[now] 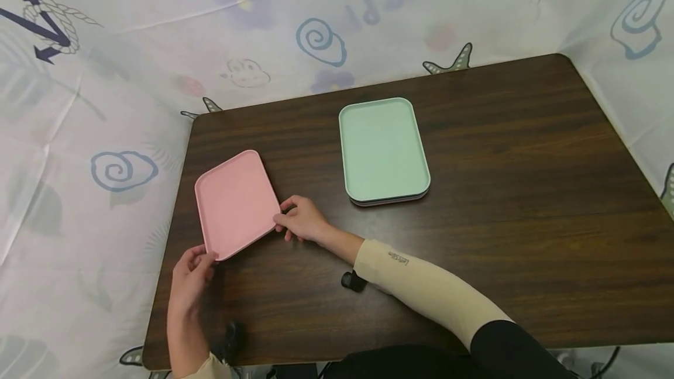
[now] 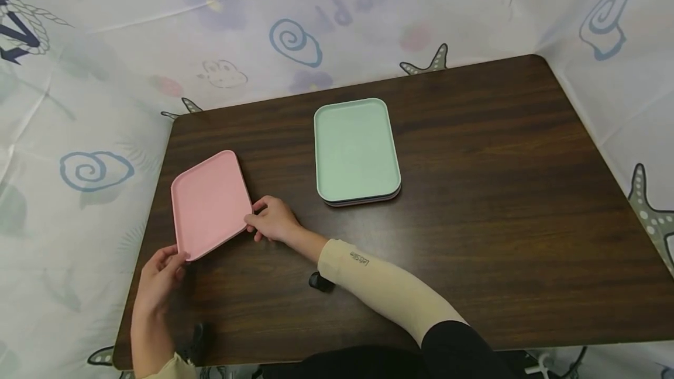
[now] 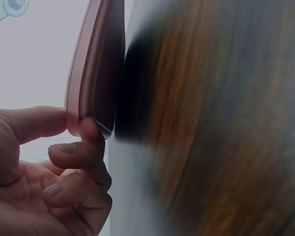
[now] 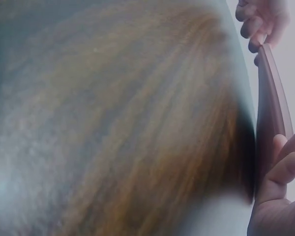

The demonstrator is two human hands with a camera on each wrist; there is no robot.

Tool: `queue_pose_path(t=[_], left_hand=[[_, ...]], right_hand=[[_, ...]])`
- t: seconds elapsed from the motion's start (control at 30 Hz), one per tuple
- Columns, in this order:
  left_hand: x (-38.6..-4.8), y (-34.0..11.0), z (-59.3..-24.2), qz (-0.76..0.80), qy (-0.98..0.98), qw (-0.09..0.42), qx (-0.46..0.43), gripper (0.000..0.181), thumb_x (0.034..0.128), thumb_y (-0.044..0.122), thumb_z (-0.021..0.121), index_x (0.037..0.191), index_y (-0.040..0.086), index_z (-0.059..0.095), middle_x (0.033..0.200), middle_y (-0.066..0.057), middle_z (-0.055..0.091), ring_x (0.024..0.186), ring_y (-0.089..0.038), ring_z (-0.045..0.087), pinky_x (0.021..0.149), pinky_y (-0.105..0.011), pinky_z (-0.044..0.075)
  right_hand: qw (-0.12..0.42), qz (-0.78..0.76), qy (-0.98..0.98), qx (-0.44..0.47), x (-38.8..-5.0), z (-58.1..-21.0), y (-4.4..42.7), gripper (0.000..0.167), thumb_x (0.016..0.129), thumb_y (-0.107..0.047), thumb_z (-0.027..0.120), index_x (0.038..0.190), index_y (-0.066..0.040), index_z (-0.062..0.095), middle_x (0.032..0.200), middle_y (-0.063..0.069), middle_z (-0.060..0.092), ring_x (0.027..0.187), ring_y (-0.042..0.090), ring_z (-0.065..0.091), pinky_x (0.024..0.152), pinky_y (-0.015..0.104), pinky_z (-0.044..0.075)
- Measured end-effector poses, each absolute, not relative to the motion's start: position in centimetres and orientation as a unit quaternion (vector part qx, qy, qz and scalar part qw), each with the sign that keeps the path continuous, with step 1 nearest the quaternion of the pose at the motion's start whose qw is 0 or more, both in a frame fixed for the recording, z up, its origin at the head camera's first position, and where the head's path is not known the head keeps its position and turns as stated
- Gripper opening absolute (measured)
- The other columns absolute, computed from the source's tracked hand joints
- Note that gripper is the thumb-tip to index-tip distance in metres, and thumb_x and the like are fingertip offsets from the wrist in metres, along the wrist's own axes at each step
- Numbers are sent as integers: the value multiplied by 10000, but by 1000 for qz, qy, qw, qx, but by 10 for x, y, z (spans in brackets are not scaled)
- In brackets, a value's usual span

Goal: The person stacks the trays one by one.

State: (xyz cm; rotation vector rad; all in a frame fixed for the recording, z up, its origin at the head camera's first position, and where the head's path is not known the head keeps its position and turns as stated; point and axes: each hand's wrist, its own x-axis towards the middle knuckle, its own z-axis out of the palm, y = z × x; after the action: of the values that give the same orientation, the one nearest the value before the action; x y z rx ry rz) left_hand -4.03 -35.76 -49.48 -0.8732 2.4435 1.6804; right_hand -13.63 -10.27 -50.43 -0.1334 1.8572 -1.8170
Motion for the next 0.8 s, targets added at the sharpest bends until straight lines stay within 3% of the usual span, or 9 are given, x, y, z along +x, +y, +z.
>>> queue_pose_path(t=[0.47, 0.67, 0.8], left_hand=[[-16, -328, -484, 603, 754, -40, -258, 229, 977, 89, 598, 1170, -6, 522, 727, 6, 579, 548, -120, 413, 481, -234, 315], [-12, -319, -474, 605, 764, -61, -215, 254, 965, 78, 615, 1188, -20, 538, 739, -34, 573, 553, -169, 400, 473, -311, 277], [-11, -310, -467, 615, 766, -63, -176, 273, 965, 63, 610, 1207, -35, 531, 759, -28, 586, 539, -180, 367, 484, -362, 239]], right_hand=[[248, -667, 696, -92, -127, -487, -77, 198, 917, -103, 655, 1075, -52, 547, 738, 66, 697, 456, 142, 564, 358, 230, 334], [240, -663, 700, -112, -119, -482, -61, 204, 916, -113, 657, 1081, -61, 549, 748, 42, 701, 585, 385, 623, 369, 239, 343], [233, -657, 708, -117, -114, -477, -46, 210, 902, -125, 669, 1071, -71, 557, 755, 24, 702, 612, 397, 627, 383, 241, 349]])
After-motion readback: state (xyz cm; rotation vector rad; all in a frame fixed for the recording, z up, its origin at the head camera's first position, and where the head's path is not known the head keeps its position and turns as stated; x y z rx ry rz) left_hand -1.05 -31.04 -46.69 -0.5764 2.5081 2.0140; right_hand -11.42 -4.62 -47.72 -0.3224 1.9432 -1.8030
